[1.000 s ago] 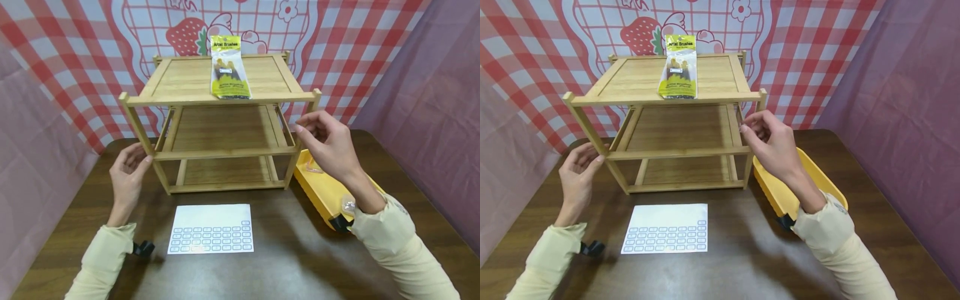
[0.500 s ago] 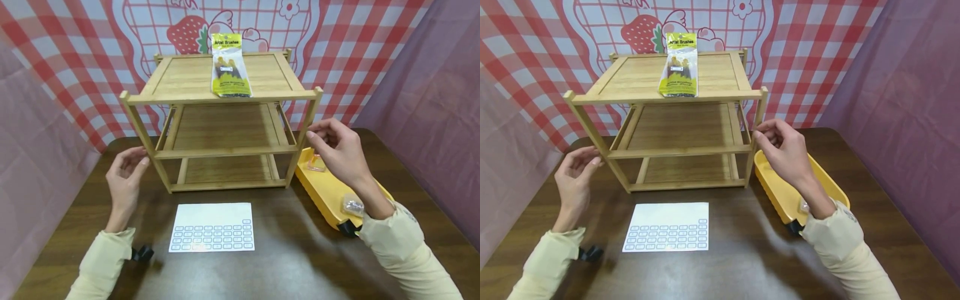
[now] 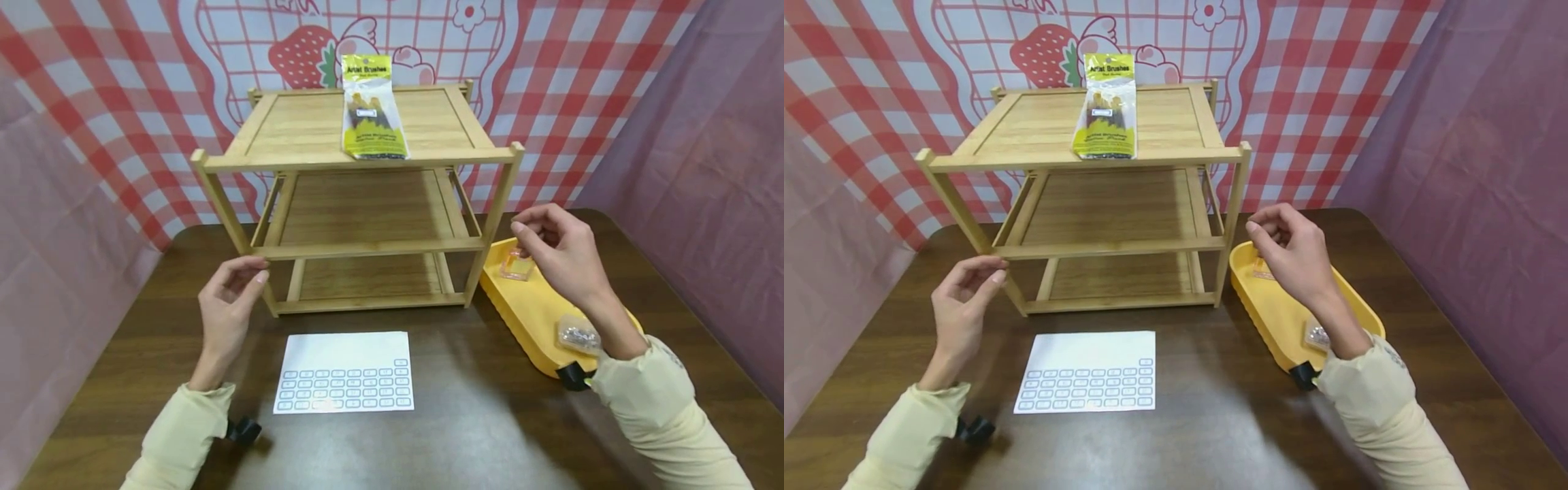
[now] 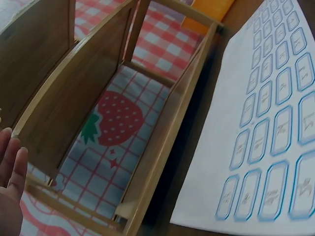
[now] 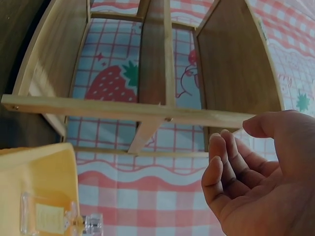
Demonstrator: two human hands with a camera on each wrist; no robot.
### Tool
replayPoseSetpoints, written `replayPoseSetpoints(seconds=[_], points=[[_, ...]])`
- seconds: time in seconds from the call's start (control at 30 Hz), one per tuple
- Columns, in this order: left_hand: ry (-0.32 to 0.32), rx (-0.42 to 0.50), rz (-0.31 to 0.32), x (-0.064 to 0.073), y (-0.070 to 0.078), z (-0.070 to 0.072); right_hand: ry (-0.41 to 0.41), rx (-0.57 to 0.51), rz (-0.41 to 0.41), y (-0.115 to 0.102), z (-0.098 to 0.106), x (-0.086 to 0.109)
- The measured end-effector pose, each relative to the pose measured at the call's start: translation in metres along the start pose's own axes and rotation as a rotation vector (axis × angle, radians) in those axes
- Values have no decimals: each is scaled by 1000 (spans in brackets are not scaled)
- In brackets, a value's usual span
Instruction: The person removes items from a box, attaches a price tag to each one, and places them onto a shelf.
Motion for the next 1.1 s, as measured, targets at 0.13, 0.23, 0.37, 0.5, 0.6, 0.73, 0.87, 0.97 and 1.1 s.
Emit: replayPoseSetpoints(seconds=[0.13,0.23,0.37,0.5,0.6,0.73,0.87,0.97,1.1], points=[[-43,-8,17,3,-5,-10,2,7,-32,9,4,1],[-64,-23,36,7,-8,-15,-2,16,-51,15,7,1],[-93,-34,55,12,-12,-23,-6,25,-71,24,11,2],[-144,-70,93,17,-19,-33,2,37,-77,33,16,4],[-183,-81,150,21,-25,-42,1,47,-83,40,19,5],[-228,-102,203,25,-31,-52,-7,54,-102,46,22,6],[-272,-116,205,28,-33,-62,-11,57,-117,52,24,6],[-312,-126,194,29,-34,-69,-9,57,-122,56,25,5],[-374,-153,206,33,-36,-79,-9,58,-134,62,27,5]])
Point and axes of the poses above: each hand's wrist, its own x-axis away from the middle knuckle, its own z-axis out of the back of the hand, y = z × x, the point moved 7 cm from there along -x, towards the middle knuckle, and after that the axes turned 9 degrees about -x, right-handed, at the moved point
